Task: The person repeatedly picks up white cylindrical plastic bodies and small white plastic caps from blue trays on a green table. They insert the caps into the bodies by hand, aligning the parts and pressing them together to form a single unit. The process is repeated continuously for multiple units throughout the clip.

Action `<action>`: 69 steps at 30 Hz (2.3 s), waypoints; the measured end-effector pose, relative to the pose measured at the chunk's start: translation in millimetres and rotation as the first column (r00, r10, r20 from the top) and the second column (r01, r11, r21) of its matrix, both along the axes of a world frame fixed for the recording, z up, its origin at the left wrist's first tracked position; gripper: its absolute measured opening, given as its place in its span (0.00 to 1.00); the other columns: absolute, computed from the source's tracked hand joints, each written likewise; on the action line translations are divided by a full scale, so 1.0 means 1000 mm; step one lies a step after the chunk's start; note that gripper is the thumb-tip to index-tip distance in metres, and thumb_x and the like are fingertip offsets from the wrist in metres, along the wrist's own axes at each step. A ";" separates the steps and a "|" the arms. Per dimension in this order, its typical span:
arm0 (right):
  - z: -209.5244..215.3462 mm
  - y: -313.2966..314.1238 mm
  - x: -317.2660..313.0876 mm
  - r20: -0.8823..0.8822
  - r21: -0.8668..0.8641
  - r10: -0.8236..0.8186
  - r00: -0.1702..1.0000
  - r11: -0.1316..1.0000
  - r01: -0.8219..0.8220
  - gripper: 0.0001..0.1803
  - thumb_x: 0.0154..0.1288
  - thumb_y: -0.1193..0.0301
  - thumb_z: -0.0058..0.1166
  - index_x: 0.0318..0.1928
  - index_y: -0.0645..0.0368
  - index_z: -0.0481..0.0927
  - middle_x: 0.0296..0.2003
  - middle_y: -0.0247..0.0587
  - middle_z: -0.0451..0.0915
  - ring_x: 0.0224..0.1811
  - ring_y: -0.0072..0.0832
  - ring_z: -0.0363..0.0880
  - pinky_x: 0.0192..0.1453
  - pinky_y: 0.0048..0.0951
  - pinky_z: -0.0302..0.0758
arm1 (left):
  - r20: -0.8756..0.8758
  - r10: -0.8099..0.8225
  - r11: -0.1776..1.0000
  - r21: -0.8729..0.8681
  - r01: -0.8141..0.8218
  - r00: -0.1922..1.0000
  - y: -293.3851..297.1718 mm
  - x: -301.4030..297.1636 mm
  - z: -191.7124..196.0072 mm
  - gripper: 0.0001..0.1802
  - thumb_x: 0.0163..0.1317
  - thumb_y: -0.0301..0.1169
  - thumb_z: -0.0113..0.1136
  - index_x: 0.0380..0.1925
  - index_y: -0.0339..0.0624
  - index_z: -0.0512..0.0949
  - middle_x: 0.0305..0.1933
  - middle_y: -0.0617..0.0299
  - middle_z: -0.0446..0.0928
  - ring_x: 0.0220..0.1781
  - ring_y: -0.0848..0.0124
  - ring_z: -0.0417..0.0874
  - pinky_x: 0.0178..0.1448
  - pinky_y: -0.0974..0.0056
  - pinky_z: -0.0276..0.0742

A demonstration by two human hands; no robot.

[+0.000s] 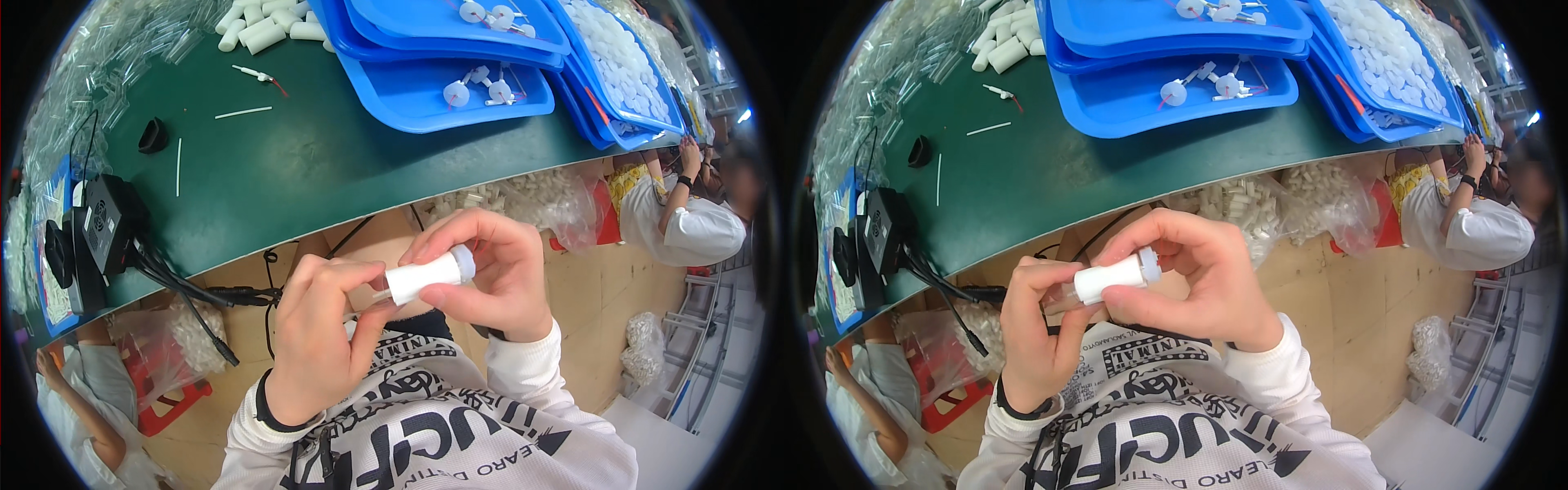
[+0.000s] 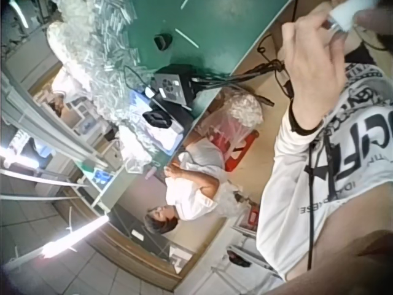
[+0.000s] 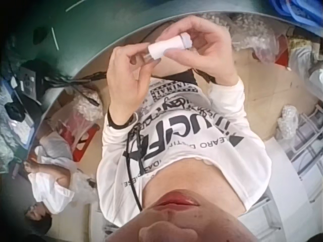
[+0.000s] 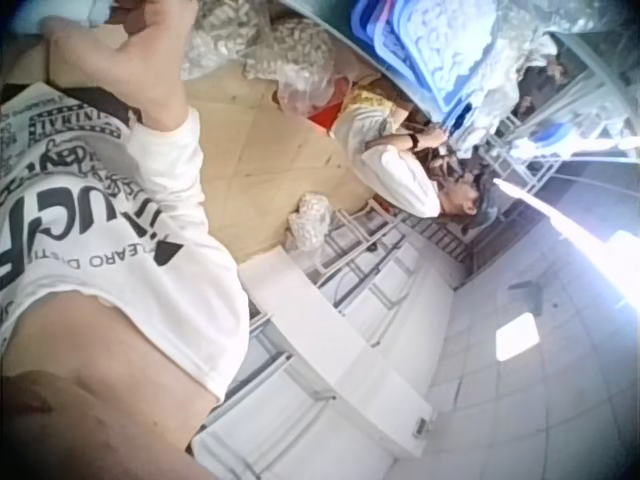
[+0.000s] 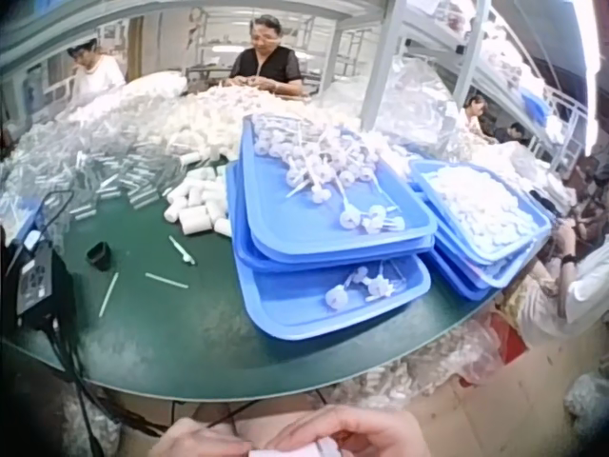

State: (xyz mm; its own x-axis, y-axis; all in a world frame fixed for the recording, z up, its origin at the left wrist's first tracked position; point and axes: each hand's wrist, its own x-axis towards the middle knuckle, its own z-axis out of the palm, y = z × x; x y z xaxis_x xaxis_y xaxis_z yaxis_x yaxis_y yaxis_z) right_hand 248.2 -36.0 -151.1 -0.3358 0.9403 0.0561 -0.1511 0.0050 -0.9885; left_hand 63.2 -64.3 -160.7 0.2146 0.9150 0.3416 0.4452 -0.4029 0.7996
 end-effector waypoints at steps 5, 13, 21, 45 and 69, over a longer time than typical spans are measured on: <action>0.006 0.001 0.008 0.088 -0.110 0.064 0.994 0.992 -0.055 0.11 0.50 0.77 0.63 0.35 0.67 0.78 0.33 0.39 0.80 0.35 0.22 0.79 0.40 0.21 0.76 | -0.058 -0.002 0.999 0.041 0.005 0.998 -0.003 -0.001 -0.002 0.20 0.43 0.21 0.65 0.38 0.38 0.72 0.30 0.60 0.75 0.28 0.63 0.71 0.31 0.63 0.67; 0.014 0.007 0.009 0.244 -0.219 0.140 0.960 0.972 -0.086 0.10 0.50 0.75 0.63 0.32 0.68 0.79 0.30 0.37 0.81 0.32 0.21 0.79 0.33 0.19 0.76 | -0.312 0.000 0.984 0.168 0.056 0.950 0.003 0.001 -0.002 0.20 0.37 0.23 0.63 0.36 0.41 0.73 0.28 0.63 0.74 0.28 0.65 0.70 0.30 0.63 0.64; -0.031 0.001 -0.003 -0.552 -0.319 0.034 0.833 0.915 -0.248 0.32 0.51 0.66 0.65 0.54 0.69 0.69 0.41 0.41 0.77 0.38 0.23 0.75 0.42 0.24 0.74 | 0.025 0.115 0.993 -0.026 -0.114 0.993 0.002 0.002 -0.001 0.18 0.43 0.18 0.64 0.38 0.37 0.76 0.32 0.57 0.76 0.28 0.66 0.75 0.29 0.66 0.71; -0.023 -0.032 -0.013 -0.105 -0.173 -0.138 0.985 0.978 0.118 0.15 0.54 0.83 0.58 0.45 0.67 0.79 0.39 0.46 0.80 0.39 0.25 0.79 0.39 0.21 0.79 | -0.046 0.018 0.998 -0.058 -0.021 0.999 -0.012 -0.002 -0.001 0.21 0.45 0.25 0.67 0.43 0.36 0.78 0.30 0.58 0.75 0.28 0.64 0.75 0.31 0.66 0.71; -0.016 -0.023 -0.008 0.186 0.198 -0.049 0.981 0.980 0.011 0.14 0.44 0.80 0.66 0.36 0.64 0.84 0.27 0.43 0.82 0.28 0.26 0.80 0.32 0.22 0.74 | 0.113 0.098 0.994 -0.068 -0.090 0.989 -0.022 -0.003 0.000 0.19 0.44 0.23 0.69 0.39 0.34 0.78 0.30 0.56 0.79 0.25 0.67 0.77 0.30 0.69 0.71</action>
